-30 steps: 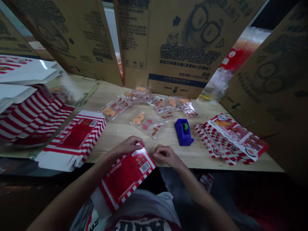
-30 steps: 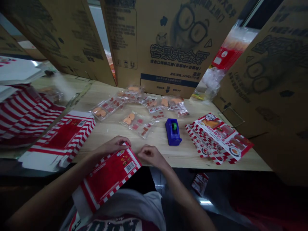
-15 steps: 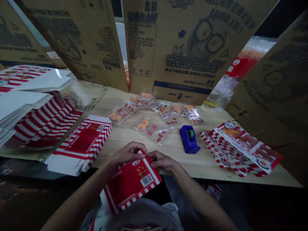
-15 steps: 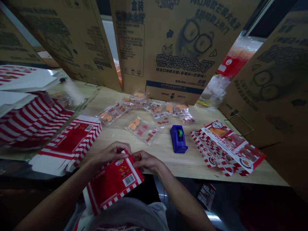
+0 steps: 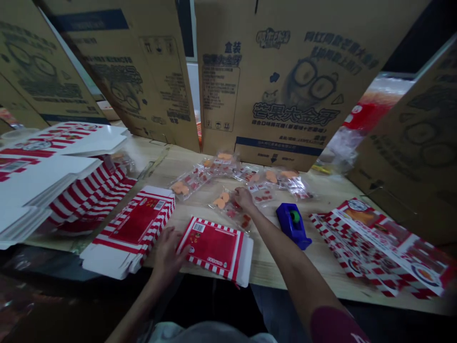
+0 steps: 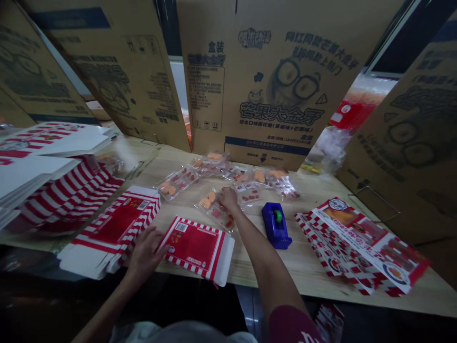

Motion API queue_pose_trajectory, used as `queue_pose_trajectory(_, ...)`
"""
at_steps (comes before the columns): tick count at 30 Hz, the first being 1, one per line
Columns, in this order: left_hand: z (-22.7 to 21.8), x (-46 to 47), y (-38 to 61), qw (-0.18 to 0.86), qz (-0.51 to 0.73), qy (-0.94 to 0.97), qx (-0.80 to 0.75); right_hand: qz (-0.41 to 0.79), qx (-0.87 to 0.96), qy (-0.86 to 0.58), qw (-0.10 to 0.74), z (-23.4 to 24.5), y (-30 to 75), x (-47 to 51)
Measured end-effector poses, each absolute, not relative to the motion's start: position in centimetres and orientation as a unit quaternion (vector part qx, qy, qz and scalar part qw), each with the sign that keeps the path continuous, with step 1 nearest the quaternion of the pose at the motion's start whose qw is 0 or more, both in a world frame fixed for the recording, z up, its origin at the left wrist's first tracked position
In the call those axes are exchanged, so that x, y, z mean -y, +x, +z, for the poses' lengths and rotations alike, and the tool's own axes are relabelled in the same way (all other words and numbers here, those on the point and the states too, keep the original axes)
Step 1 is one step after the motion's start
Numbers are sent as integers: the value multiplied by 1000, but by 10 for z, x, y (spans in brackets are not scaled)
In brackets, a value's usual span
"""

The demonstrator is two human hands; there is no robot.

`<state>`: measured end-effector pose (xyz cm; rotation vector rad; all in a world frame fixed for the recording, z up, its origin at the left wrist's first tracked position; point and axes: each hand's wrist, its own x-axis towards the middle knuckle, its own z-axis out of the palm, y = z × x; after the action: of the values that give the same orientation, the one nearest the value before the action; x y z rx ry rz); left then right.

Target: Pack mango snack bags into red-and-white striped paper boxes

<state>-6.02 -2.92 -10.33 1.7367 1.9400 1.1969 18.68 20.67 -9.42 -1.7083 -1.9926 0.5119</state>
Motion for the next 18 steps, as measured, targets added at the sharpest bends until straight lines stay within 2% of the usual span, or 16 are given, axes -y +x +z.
queue_pose_trajectory(2,-95,33,-51,84,303,723,-615,181,728,-624,219,-97,186,-210)
queue_pose_trajectory(5,-78,23,-32,103,118,848,-507,174,736,-613,226,-93,187,-208)
queue_pose_trajectory(8,-72,-3,-15,125,0,892,-435,154,744,-598,254,-75,200,-197)
queue_pose_trajectory(11,-81,-28,-3,133,-35,915,-380,125,739,-593,294,-51,226,-173)
queue_pose_trajectory(15,-94,-39,3,140,-36,922,-360,92,739,-540,393,-30,270,-116)
queue_pose_trajectory(18,-93,-29,0,119,7,905,-408,93,746,-554,359,-36,299,-69)
